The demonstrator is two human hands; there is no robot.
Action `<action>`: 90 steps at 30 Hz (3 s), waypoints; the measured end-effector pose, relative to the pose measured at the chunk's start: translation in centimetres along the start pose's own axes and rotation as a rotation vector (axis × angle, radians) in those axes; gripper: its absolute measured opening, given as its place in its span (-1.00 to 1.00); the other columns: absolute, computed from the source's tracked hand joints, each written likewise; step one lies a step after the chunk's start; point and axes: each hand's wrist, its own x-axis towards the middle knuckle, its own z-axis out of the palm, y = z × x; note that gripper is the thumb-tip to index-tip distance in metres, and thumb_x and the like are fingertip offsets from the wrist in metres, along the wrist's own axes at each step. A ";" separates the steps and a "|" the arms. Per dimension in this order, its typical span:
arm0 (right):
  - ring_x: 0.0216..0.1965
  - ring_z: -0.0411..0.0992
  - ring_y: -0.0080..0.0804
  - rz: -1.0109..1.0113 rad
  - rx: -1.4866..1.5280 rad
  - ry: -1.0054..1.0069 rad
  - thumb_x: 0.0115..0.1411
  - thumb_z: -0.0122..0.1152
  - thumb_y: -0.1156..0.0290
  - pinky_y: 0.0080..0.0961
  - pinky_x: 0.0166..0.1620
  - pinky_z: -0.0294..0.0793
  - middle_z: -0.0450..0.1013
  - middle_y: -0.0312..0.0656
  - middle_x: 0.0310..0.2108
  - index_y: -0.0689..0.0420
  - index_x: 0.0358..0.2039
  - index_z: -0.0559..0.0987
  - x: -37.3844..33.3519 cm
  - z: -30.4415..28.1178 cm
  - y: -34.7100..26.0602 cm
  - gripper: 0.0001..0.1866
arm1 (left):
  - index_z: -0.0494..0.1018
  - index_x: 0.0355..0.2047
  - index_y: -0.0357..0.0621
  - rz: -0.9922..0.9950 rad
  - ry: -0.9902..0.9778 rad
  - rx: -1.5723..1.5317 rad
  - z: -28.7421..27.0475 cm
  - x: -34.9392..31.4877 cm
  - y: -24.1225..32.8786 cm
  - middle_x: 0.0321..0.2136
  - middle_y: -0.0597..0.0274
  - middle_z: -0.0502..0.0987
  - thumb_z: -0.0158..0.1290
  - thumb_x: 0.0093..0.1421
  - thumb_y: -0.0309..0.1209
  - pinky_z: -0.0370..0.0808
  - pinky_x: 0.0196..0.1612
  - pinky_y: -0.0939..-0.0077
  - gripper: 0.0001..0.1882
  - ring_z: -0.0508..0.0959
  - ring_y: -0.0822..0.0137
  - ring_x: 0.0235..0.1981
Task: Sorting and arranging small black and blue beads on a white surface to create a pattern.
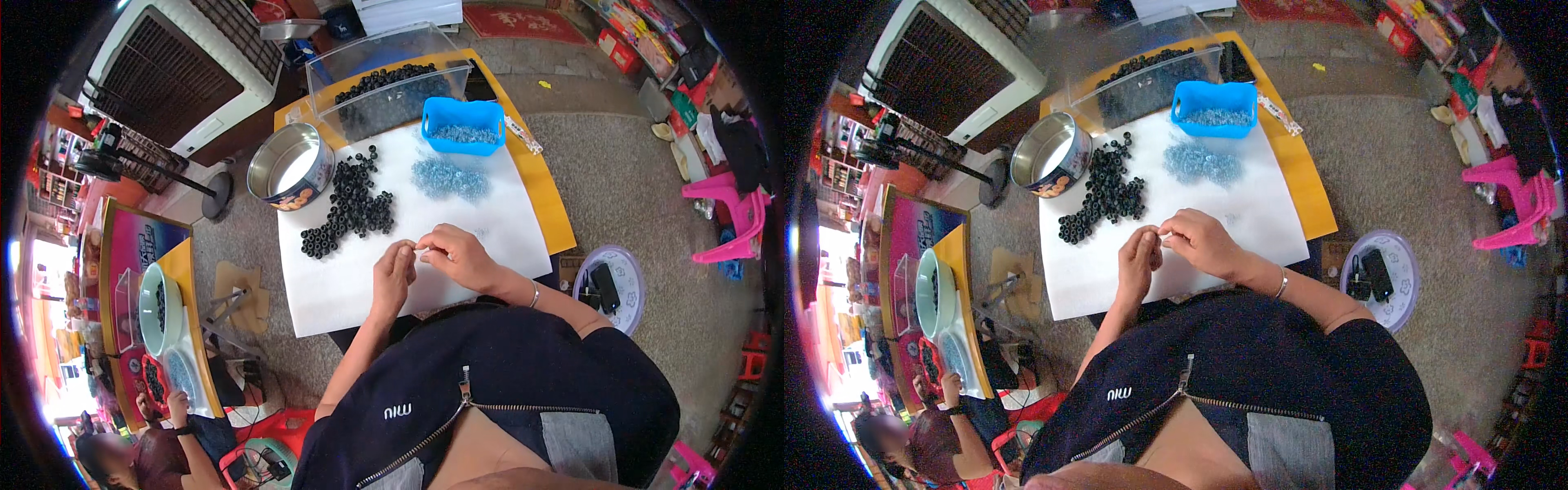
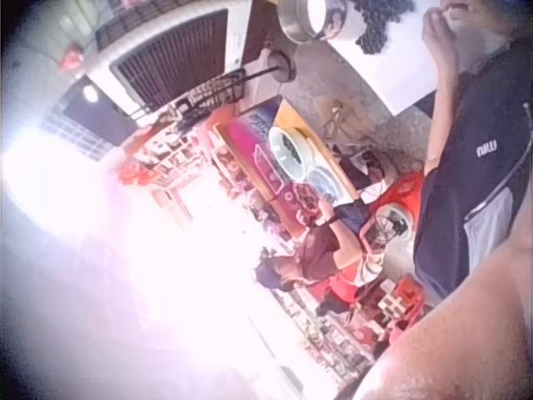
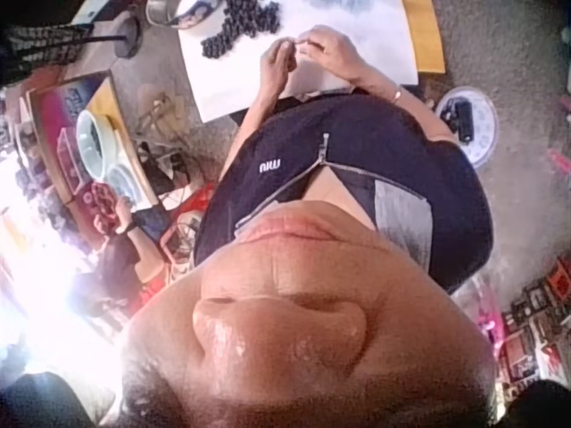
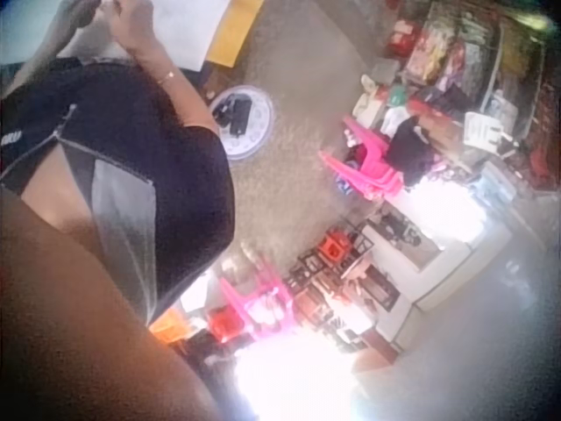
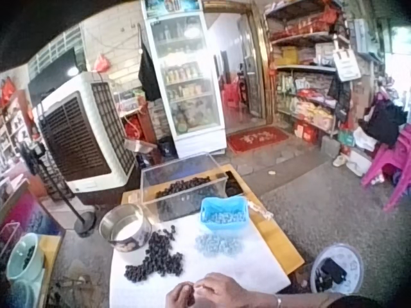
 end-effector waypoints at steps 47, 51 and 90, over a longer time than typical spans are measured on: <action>-0.24 0.41 -0.26 0.071 -0.482 0.043 0.09 0.16 0.42 -0.45 -0.18 0.39 0.44 -0.16 -0.35 0.22 -0.34 0.55 -3.8 -7.1 5.8 -0.84 | 0.50 -0.27 -0.32 0.234 0.380 0.371 -6.2 3.6 2.3 -0.47 0.23 0.54 0.09 0.15 -0.45 0.47 -0.41 0.60 -0.81 0.50 0.52 -0.47; -0.20 0.38 -0.22 0.007 -0.659 -0.005 0.08 0.14 0.43 -0.39 -0.15 0.38 0.43 -0.16 -0.34 0.22 -0.31 0.54 -3.7 -6.1 5.5 -0.82 | 0.47 -0.23 -0.35 0.140 0.307 0.080 -3.2 1.7 0.8 -0.43 0.18 0.54 0.03 0.18 -0.51 0.50 -0.40 0.59 -0.82 0.52 0.45 -0.45; -0.16 0.41 -0.23 0.115 -0.670 0.078 0.12 0.12 0.39 -0.39 -0.14 0.39 0.46 -0.13 -0.30 0.18 -0.27 0.56 -5.3 -8.8 7.2 -0.80 | 0.44 -0.15 -0.33 -0.058 0.134 -0.024 1.2 -0.3 -1.9 -0.39 0.20 0.52 0.00 0.23 -0.49 0.43 -0.36 0.65 -0.79 0.45 0.51 -0.48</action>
